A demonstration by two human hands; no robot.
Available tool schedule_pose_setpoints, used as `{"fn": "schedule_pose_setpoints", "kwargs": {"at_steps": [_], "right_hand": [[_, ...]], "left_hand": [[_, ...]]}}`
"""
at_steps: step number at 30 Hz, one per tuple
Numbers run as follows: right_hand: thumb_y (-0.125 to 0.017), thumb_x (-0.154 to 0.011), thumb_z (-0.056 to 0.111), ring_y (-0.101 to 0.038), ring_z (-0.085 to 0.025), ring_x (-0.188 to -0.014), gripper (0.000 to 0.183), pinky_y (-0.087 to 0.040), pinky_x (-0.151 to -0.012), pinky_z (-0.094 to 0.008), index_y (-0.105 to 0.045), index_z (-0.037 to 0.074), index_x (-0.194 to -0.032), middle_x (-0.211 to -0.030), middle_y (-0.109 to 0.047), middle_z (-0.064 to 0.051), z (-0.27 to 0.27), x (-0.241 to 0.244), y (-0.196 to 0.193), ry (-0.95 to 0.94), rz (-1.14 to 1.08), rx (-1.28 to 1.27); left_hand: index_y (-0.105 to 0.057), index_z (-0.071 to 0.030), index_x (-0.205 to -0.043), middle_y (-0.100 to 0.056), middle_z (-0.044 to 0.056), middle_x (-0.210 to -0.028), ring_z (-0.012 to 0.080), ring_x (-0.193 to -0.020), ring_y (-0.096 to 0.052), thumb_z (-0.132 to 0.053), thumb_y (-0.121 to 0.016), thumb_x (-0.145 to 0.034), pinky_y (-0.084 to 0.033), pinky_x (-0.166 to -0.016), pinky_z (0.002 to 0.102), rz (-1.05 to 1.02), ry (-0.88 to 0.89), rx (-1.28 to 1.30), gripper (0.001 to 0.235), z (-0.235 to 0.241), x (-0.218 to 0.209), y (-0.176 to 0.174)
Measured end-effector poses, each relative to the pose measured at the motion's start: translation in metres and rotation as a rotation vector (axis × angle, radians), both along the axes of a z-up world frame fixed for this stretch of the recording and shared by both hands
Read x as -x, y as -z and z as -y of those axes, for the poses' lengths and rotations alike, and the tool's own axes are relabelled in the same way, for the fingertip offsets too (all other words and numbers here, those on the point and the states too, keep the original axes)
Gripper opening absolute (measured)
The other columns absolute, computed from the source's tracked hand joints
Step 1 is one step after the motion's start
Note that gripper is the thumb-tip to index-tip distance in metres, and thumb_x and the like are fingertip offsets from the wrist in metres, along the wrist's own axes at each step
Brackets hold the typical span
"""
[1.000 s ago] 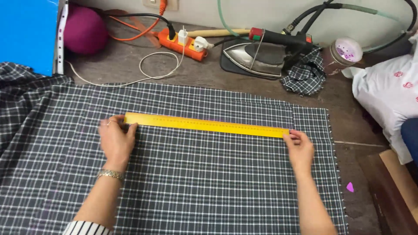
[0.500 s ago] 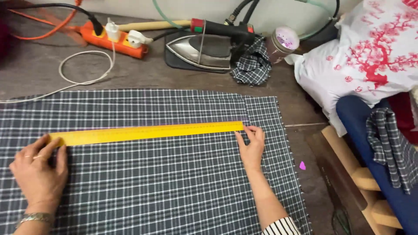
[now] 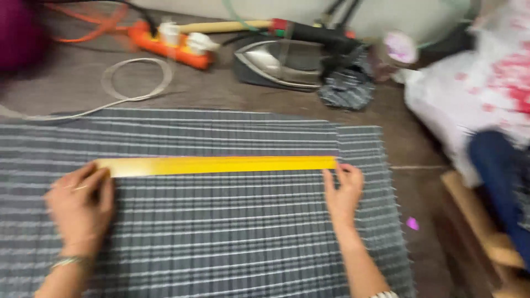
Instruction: Measuring and smoothing a piece of plaid fabric on a cutting table using a yellow ruler.
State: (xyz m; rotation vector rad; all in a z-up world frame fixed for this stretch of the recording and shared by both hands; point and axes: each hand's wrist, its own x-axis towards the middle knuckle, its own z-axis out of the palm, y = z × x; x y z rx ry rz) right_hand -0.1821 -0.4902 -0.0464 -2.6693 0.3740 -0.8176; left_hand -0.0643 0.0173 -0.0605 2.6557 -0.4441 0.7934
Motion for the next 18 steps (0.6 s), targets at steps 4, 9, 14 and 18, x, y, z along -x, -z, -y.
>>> {"fn": "schedule_pose_setpoints", "kwargs": {"at_steps": [4, 9, 14, 18], "right_hand": [[-0.071, -0.091, 0.016, -0.053, -0.03, -0.102, 0.025, -0.043, -0.093, -0.04, -0.07, -0.004, -0.107, -0.106, -0.056, -0.016, 0.006, 0.002, 0.006, 0.005, 0.003, 0.083], [-0.076, -0.091, 0.009, -0.054, -0.032, -0.098, 0.028, -0.045, -0.087, -0.041, -0.071, -0.007, -0.113, -0.108, -0.057, -0.018, 0.001, 0.004, 0.004, -0.001, -0.007, 0.099], [-0.074, -0.094, 0.012, -0.051, -0.03, -0.101, 0.035, -0.049, -0.08, -0.039, -0.07, -0.009, -0.122, -0.111, -0.055, -0.017, 0.002, 0.005, 0.006, 0.036, -0.057, 0.122], [-0.074, -0.095, 0.012, -0.051, -0.03, -0.103, 0.035, -0.05, -0.081, -0.04, -0.07, -0.008, -0.123, -0.112, -0.054, -0.016, 0.002, 0.006, 0.007, 0.031, -0.035, 0.127]], "left_hand": [[-0.072, -0.005, -0.098, -0.071, 0.016, -0.109, 0.0339, -0.09, -0.066, -0.007, -0.07, -0.09, -0.05, -0.084, 0.044, -0.017, 0.065, 0.116, 0.008, 0.01, -0.003, -0.022], [-0.074, -0.014, -0.103, -0.07, 0.006, -0.113, 0.028, -0.098, -0.064, -0.014, -0.073, -0.086, -0.046, -0.081, 0.04, -0.043, -0.059, 0.085, 0.017, 0.009, 0.001, -0.019], [-0.072, -0.016, -0.113, -0.067, 0.003, -0.125, 0.0249, -0.11, -0.058, -0.022, -0.067, -0.091, -0.041, -0.084, 0.037, -0.119, -0.099, 0.027, 0.024, 0.012, 0.002, -0.014], [-0.073, -0.016, -0.112, -0.068, 0.003, -0.124, 0.0246, -0.11, -0.058, -0.021, -0.068, -0.091, -0.042, -0.083, 0.037, -0.109, -0.1, 0.031, 0.022, 0.013, 0.001, -0.013]]}}
